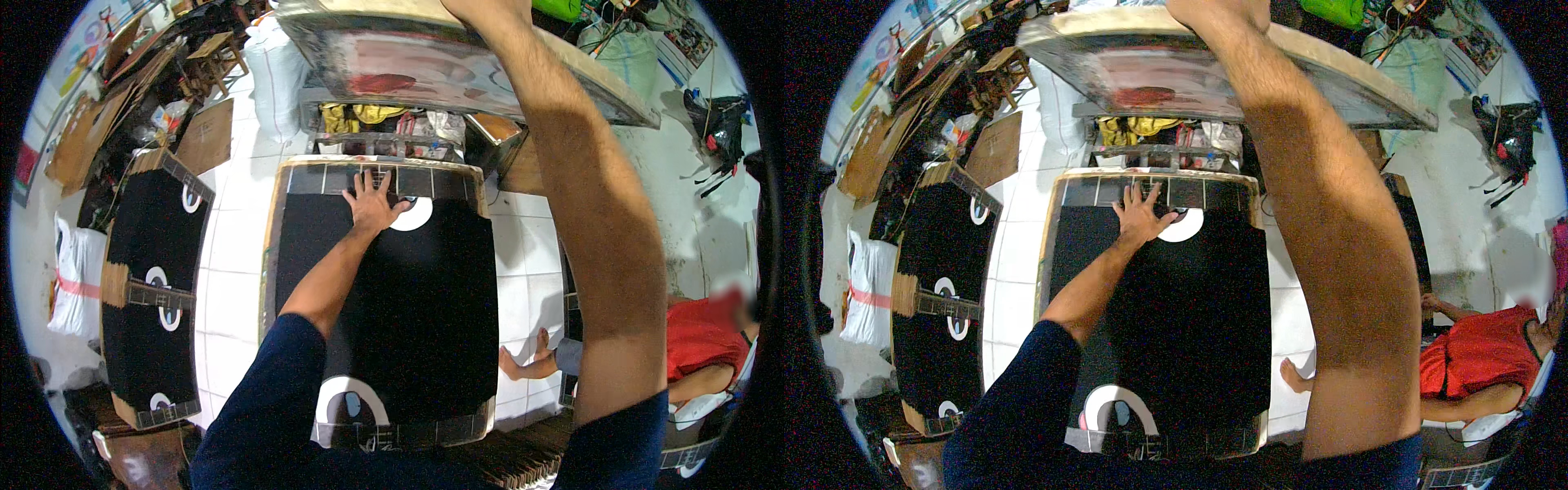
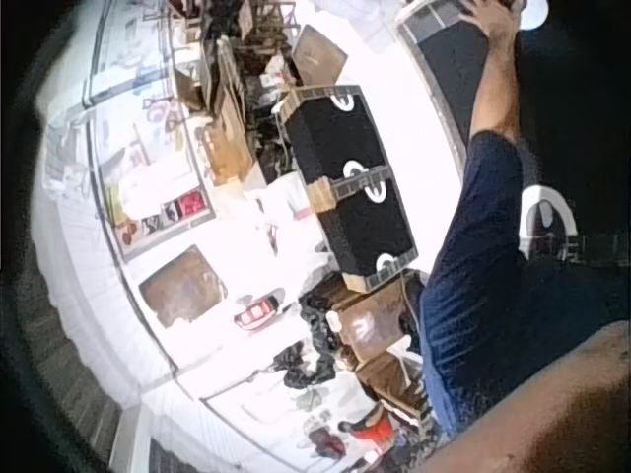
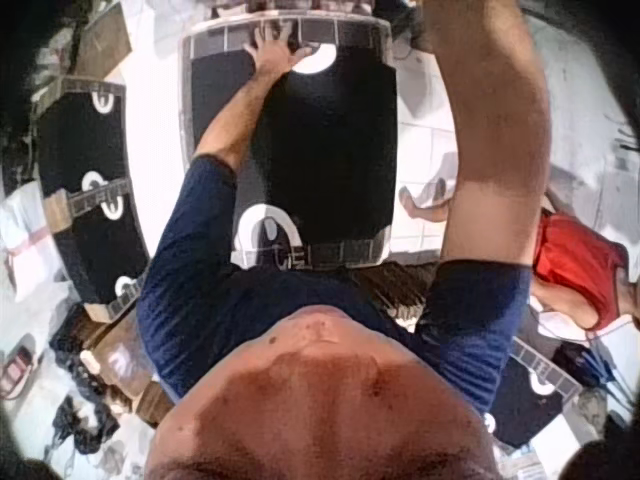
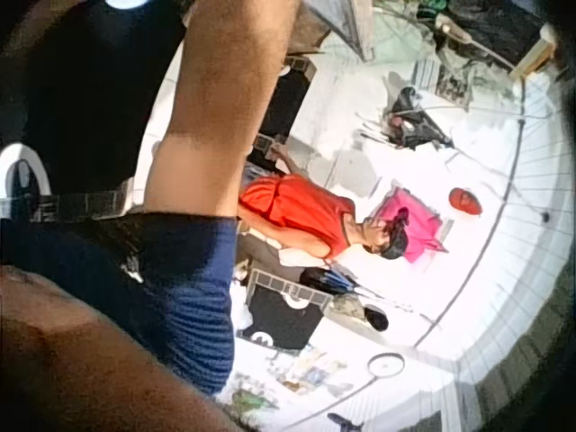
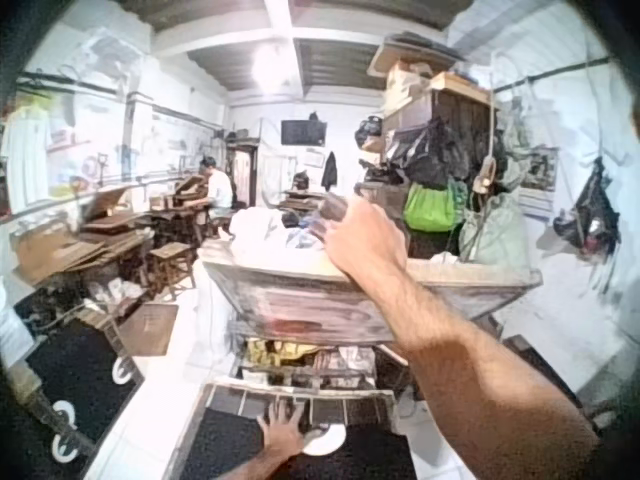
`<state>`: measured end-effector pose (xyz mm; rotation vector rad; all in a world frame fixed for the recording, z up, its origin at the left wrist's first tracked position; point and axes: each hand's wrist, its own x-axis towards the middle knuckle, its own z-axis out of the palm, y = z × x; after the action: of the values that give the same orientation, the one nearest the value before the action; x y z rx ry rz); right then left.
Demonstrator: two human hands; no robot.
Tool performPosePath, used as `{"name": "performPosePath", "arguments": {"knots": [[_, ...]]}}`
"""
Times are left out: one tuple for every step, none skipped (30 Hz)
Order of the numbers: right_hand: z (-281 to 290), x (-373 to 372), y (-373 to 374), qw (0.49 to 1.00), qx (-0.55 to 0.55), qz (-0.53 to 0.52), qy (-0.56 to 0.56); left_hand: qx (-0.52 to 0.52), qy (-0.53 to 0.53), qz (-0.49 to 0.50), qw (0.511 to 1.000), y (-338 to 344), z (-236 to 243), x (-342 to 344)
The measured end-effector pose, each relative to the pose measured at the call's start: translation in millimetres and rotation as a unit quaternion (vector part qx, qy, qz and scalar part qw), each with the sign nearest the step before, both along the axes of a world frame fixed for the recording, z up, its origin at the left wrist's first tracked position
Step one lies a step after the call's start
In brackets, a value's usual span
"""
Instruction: The person repeatedly aligns a screen printing frame over a black guitar-shaped board and uses a squeegee to pull pink ink across the mesh. They lift the frame to reveal the printed design, then reset and repeat the process on the same board.
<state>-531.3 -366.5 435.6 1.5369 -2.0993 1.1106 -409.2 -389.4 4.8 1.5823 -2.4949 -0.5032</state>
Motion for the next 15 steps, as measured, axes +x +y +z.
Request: {"name": "performPosePath", "arguments": {"knots": [[4, -5, -7, 1.000, 0.009, -0.006, 0.007, -0.014, -0.022, 0.003, 1.000, -12, -6, -18], [8, -9, -14, 1.000, 0.017, -0.011, 0.013, -0.020, -0.041, 0.006, 0.999, -20, -12, -32], [11, -12, -21, 0.999, 0.026, -0.014, 0.019, 0.001, -0.077, 0.010, 0.997, -25, -17, -42], [14, -16, -28, 1.000, 0.003, -0.002, 0.019, 0.010, -0.086, 0.009, 0.996, -27, -23, -46], [19, -21, -36, 0.999, 0.000, -0.002, 0.033, 0.019, -0.095, 0.008, 0.995, -27, -28, -49], [24, -24, -45, 0.999, -0.003, 0.000, 0.046, 0.046, -0.114, 0.004, 0.992, -25, -33, -49], [27, -28, -55, 0.998, -0.004, 0.003, 0.057, 0.031, -0.108, 0.007, 0.994, -23, -36, -49], [30, -33, -65, 0.998, -0.018, -0.002, 0.068, 0.031, -0.112, 0.005, 0.993, -21, -39, -48], [33, -38, -77, 0.996, -0.032, -0.005, 0.079, 0.032, -0.114, 0.006, 0.993, -19, -40, -47], [37, -44, -89, 0.995, -0.047, -0.008, 0.092, 0.020, -0.112, 0.009, 0.993, -17, -42, -47], [41, -51, -102, 0.993, -0.052, -0.001, 0.107, 0.016, -0.104, 0.008, 0.994, -16, -44, -47], [46, -59, -114, 0.991, -0.059, 0.005, 0.122, 0.004, -0.103, 0.010, 0.995, -16, -45, -48], [51, -68, -127, 0.989, -0.064, 0.010, 0.135, -0.002, -0.107, 0.010, 0.994, -16, -47, -48], [57, -74, -141, 0.976, -0.055, 0.004, 0.212, -0.011, -0.107, 0.012, 0.994, -16, -49, -49], [64, -79, -155, 0.969, -0.047, -0.010, 0.244, -0.038, -0.091, 0.018, 0.995, -16, -51, -50]]}}
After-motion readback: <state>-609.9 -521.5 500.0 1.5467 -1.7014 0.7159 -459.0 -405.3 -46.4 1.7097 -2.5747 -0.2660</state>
